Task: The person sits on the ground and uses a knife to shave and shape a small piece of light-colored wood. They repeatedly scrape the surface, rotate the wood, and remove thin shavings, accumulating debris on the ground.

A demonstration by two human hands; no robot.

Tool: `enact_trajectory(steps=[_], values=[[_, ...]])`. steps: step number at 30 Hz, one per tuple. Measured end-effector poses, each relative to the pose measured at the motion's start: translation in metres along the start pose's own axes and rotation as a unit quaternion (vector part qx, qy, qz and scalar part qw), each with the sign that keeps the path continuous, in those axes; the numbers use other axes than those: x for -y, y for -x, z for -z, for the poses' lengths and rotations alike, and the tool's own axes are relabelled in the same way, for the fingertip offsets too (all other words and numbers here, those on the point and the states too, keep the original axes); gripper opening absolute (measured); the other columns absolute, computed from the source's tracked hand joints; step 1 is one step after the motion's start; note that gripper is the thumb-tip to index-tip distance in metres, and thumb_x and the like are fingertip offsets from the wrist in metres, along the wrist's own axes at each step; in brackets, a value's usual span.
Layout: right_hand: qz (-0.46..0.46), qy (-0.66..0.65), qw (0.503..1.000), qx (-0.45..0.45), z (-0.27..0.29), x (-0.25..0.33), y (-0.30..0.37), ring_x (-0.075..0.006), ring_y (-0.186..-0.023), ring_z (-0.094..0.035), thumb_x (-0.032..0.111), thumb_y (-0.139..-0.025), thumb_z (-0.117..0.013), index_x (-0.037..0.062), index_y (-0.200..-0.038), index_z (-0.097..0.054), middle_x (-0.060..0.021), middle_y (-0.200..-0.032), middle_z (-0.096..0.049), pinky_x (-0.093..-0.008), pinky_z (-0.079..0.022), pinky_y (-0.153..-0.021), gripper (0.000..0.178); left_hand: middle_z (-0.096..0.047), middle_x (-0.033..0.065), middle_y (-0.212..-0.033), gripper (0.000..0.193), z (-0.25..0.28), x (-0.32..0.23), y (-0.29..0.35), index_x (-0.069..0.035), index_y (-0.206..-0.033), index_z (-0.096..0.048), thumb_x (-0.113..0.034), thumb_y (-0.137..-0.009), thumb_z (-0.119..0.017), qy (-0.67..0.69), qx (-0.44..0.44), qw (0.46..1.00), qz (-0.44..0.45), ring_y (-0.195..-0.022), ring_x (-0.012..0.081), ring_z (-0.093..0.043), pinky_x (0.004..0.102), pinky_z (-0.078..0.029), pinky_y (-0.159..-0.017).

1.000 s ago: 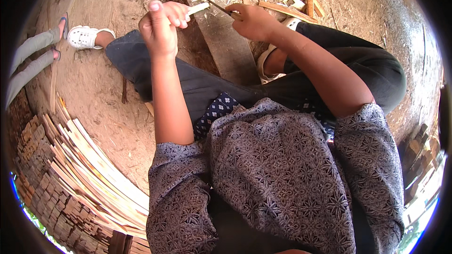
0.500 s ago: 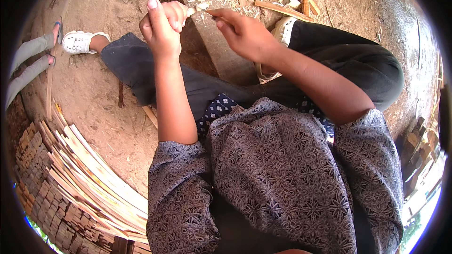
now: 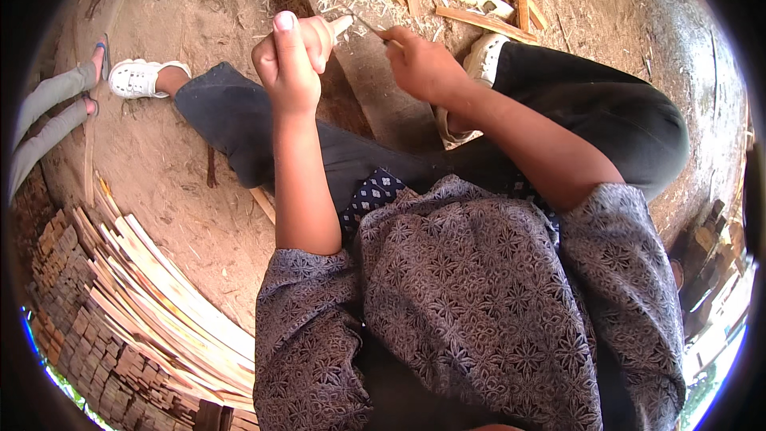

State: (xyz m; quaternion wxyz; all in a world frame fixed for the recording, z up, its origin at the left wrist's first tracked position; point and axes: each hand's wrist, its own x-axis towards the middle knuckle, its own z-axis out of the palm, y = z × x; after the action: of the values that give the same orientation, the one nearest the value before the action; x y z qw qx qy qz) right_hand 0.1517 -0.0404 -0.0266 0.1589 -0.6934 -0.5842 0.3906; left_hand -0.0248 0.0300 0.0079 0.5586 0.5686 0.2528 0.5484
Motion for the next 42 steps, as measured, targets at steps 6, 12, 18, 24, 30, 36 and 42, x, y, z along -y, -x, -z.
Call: enact_trajectory(steps=[6,12,18,24,30,36,42], values=[[-0.053,0.001,0.998,0.018,0.000,-0.013,-0.014,-0.0404,-0.090,-0.071,0.024,-0.101,-0.056,0.0161,-0.134,-0.058,-0.0209,-0.097,-0.073,-0.0477,-0.056,-0.081,0.033,-0.040,0.0026,-0.053,0.058,0.004,0.008,0.002,-0.009,-0.061,-0.038,-0.039,-0.110,-0.037,0.051,0.009,0.998,-0.041,-0.051,0.0151,-0.037,0.0341,-0.035,-0.056],[0.096,-0.080,0.992,0.003,0.018,0.021,0.013,-0.0391,-0.092,-0.071,0.026,-0.102,-0.054,0.0158,-0.133,-0.058,-0.0230,-0.096,-0.072,-0.0462,-0.055,-0.083,0.032,-0.036,0.0024,-0.053,0.053,0.008,0.010,0.007,-0.010,-0.062,-0.038,-0.040,-0.105,-0.039,0.045,0.021,0.998,-0.046,-0.048,0.0160,-0.033,0.0358,-0.035,-0.058],[0.042,-0.011,0.999,0.018,0.022,0.003,-0.005,-0.0350,-0.077,-0.070,0.026,-0.102,-0.058,0.0172,-0.134,-0.059,-0.0180,-0.083,-0.070,-0.0434,-0.055,-0.074,0.033,-0.035,0.0025,-0.052,0.049,0.011,0.010,0.005,-0.010,-0.060,-0.037,-0.029,-0.105,-0.038,0.041,-0.011,0.998,-0.044,-0.047,0.0155,-0.032,0.0359,-0.034,-0.054],[0.004,-0.013,1.000,-0.001,-0.004,-0.021,0.002,-0.0401,-0.081,-0.071,0.026,-0.103,-0.056,0.0213,-0.137,-0.053,-0.0216,-0.089,-0.071,-0.0485,-0.055,-0.076,0.034,-0.035,0.0027,-0.051,0.048,0.004,0.011,0.000,-0.010,-0.060,-0.035,-0.022,-0.107,-0.034,0.054,-0.037,0.997,-0.039,-0.046,0.0143,-0.031,0.0348,-0.034,-0.052],[0.094,-0.059,0.994,-0.015,0.008,0.004,0.002,-0.0396,-0.088,-0.071,0.027,-0.103,-0.054,0.0186,-0.134,-0.056,-0.0226,-0.094,-0.071,-0.0487,-0.055,-0.078,0.032,-0.037,0.0029,-0.051,0.048,-0.001,0.009,-0.004,-0.011,-0.060,-0.035,-0.021,-0.107,-0.037,0.019,-0.041,0.999,-0.021,-0.046,0.0138,-0.031,0.0337,-0.033,-0.051],[-0.018,0.015,0.999,0.049,0.004,-0.015,-0.020,-0.0382,-0.086,-0.072,0.029,-0.102,-0.054,0.0193,-0.136,-0.057,-0.0217,-0.090,-0.072,-0.0472,-0.055,-0.080,0.035,-0.037,0.0030,-0.051,0.046,-0.001,0.007,-0.012,-0.011,-0.061,-0.036,-0.020,-0.106,-0.037,0.027,-0.031,0.999,-0.018,-0.048,0.0132,-0.030,0.0328,-0.032,-0.052],[0.016,0.009,1.000,-0.002,-0.003,-0.024,-0.017,-0.0372,-0.085,-0.071,0.030,-0.102,-0.053,0.0194,-0.136,-0.057,-0.0217,-0.088,-0.071,-0.0478,-0.054,-0.079,0.035,-0.041,0.0045,-0.058,0.041,0.006,0.011,-0.007,-0.009,-0.066,-0.041,-0.027,-0.103,-0.042,0.061,0.040,0.997,-0.004,-0.050,0.0133,-0.034,0.0312,-0.032,-0.053]])
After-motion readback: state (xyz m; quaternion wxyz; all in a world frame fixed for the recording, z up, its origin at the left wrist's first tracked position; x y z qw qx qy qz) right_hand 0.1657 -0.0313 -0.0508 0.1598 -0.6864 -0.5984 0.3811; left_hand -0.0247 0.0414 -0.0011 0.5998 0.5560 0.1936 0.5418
